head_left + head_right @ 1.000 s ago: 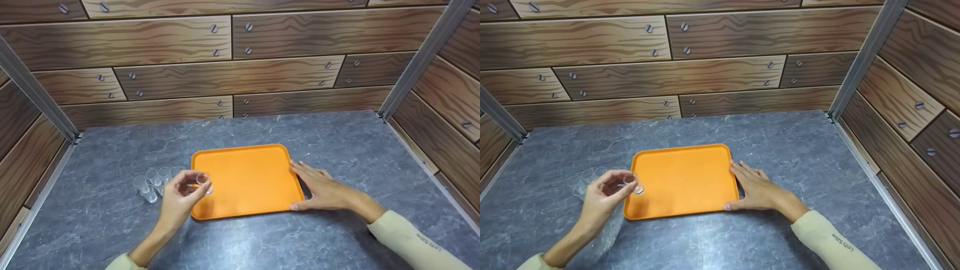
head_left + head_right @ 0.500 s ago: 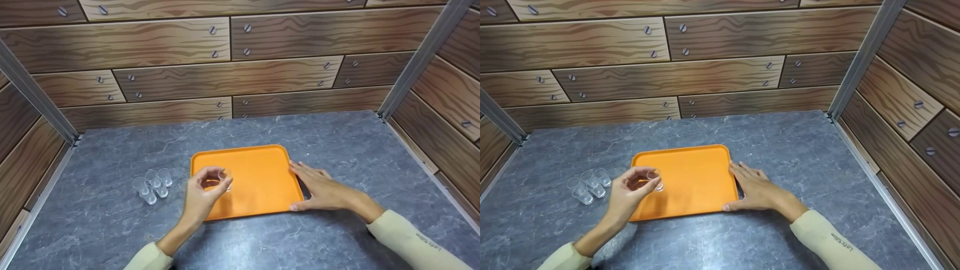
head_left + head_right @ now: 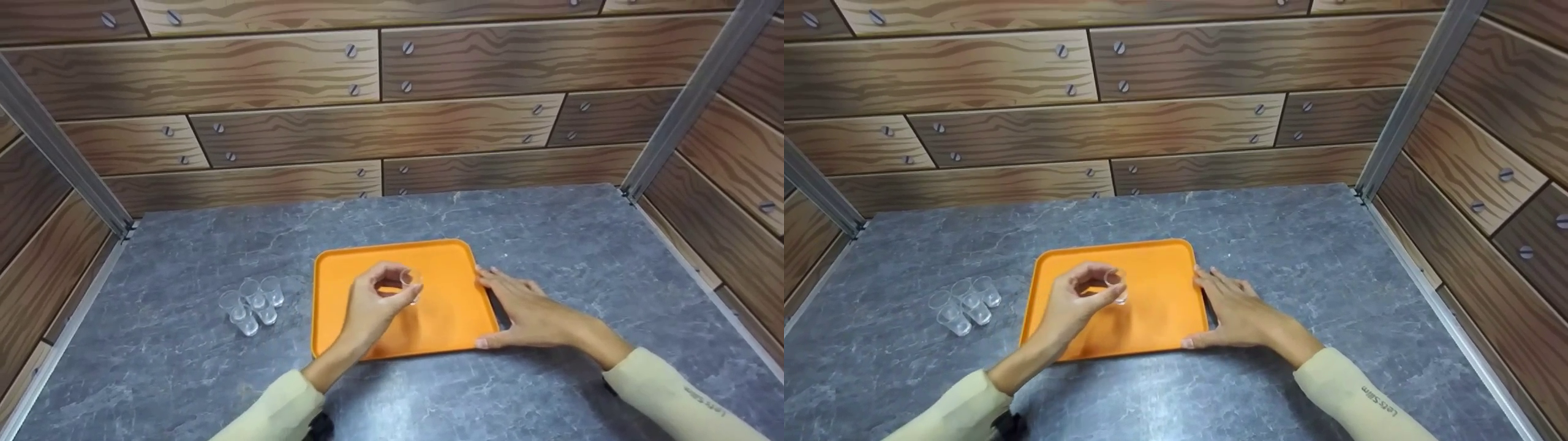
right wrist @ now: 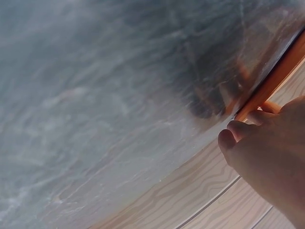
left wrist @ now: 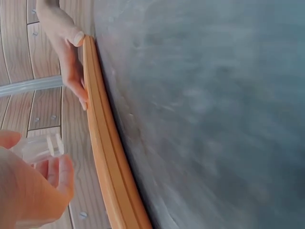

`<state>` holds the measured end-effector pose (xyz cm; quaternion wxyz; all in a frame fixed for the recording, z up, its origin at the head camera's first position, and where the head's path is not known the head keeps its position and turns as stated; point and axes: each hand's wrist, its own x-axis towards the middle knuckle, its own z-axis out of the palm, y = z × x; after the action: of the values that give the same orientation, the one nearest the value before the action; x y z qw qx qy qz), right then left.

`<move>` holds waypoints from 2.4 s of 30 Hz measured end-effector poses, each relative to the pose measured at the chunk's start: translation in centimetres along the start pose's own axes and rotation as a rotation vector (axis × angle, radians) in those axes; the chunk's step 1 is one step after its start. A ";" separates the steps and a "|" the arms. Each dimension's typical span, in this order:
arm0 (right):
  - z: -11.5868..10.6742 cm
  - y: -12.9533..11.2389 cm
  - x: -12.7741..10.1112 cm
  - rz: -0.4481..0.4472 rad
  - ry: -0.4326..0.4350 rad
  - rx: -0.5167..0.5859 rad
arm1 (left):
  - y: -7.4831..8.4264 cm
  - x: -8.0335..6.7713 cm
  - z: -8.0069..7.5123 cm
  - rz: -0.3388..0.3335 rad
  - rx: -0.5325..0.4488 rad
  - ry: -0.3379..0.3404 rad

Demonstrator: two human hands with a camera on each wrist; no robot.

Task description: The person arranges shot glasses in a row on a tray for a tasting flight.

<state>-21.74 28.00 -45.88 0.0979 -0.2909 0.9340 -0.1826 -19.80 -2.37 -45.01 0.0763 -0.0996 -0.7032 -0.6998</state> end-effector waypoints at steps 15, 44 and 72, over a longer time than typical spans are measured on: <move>0.0 -0.1 0.1 0.015 0.006 -0.009 | -0.7 2.5 4.1 -0.101 0.089 0.004; 0.0 0.3 -0.1 0.008 0.010 0.007 | -2.2 4.3 9.3 -0.151 0.181 -0.011; 0.3 0.3 0.1 0.001 0.020 0.022 | -2.5 3.1 8.8 -0.227 0.042 -0.022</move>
<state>-21.88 28.08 -46.32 0.0919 -0.2877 0.9330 -0.1959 -23.18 6.50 -46.72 -0.0091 -0.0252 -0.7252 -0.6881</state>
